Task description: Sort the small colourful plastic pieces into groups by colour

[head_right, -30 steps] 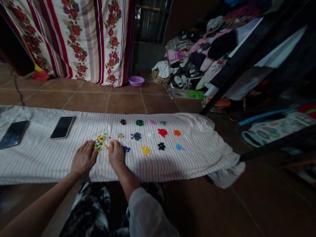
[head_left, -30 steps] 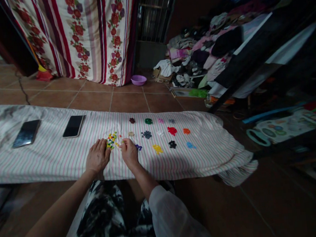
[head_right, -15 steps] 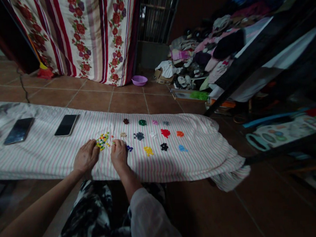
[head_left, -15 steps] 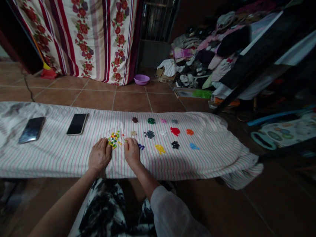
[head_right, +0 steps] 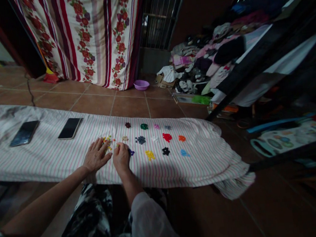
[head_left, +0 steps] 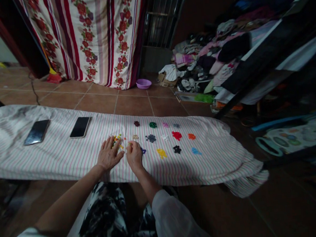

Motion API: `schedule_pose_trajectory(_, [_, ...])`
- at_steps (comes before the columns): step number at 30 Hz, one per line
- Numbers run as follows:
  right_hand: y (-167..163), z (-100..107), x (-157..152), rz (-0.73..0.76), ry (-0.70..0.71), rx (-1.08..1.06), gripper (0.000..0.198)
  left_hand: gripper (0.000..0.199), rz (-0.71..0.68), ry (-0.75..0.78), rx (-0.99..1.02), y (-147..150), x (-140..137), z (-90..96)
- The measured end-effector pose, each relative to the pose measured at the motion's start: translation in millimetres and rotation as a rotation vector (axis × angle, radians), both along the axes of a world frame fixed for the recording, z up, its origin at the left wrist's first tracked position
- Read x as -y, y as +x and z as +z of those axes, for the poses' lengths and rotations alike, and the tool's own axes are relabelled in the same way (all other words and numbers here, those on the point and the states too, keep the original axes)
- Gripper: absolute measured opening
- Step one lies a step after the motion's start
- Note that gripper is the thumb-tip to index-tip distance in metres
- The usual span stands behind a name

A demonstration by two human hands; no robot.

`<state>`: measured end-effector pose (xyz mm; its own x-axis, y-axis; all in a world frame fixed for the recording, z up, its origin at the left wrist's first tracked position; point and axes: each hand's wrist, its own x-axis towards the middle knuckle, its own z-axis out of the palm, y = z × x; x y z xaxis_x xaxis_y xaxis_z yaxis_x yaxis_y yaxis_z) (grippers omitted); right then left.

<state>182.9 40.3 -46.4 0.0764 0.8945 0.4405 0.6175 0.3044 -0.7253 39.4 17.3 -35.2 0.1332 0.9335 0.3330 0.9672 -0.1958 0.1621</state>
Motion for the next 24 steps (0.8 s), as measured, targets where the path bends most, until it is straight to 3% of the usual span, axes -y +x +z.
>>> schedule_pose_trajectory(7, [-1.6,-0.4,-1.0,-0.022,0.020,-0.007,0.016,0.043,-0.108,0.033,-0.005,17.6,-29.9,10.0])
schedule_pose_trajectory(14, [-2.5,-0.4,-1.1,-0.026,-0.001,0.051,0.014,0.031,-0.073,0.007,0.003,22.2,-50.3,17.9])
schedule_pose_trajectory(24, [-1.9,-2.8,-2.5,-0.013,-0.010,0.063,0.015,0.025,0.002,0.043,0.019,-4.3,-46.4,14.7])
